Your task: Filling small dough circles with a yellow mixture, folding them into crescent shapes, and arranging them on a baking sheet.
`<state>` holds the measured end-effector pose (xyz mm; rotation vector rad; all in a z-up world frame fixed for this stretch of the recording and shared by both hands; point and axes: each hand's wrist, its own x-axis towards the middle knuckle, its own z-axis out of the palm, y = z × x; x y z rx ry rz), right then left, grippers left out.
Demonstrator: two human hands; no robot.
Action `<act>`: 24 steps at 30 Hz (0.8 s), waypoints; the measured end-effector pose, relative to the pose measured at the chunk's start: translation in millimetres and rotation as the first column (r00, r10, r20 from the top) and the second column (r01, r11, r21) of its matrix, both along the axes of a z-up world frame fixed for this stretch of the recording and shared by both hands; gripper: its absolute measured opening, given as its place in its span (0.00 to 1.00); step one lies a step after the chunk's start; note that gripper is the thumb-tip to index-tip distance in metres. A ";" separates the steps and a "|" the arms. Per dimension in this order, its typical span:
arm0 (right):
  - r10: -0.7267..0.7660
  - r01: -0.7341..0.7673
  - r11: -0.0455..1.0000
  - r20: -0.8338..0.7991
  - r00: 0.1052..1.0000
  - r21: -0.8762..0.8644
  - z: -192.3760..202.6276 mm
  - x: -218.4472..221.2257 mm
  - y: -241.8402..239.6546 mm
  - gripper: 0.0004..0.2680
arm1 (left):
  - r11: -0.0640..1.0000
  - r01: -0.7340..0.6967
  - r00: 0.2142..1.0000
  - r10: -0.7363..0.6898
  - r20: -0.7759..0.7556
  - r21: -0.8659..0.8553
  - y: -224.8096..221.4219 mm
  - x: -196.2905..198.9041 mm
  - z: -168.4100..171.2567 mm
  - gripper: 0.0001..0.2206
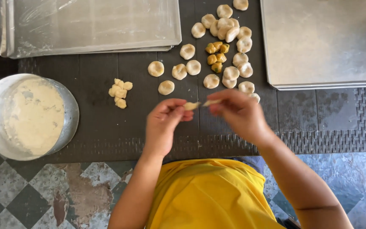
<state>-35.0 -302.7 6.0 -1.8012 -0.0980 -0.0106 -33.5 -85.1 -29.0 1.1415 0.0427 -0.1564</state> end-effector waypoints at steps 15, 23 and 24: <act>0.297 0.250 0.557 0.471 0.831 -0.792 -25.0 -57.2 -10.6 0.17 | 0.239 -0.457 0.541 -0.690 0.481 0.857 -5.8 -26.8 -8.5 0.28; 0.257 0.360 0.519 0.543 0.800 -0.775 -20.5 7.9 -32.3 0.10 | 0.219 -0.458 0.569 -0.672 0.473 0.862 -15.6 -26.4 -21.1 0.32; 0.204 0.432 0.565 0.626 0.753 -0.703 -23.5 28.2 -39.7 0.05 | 0.223 -0.470 0.577 -0.654 0.489 0.854 -17.0 -28.0 -23.4 0.32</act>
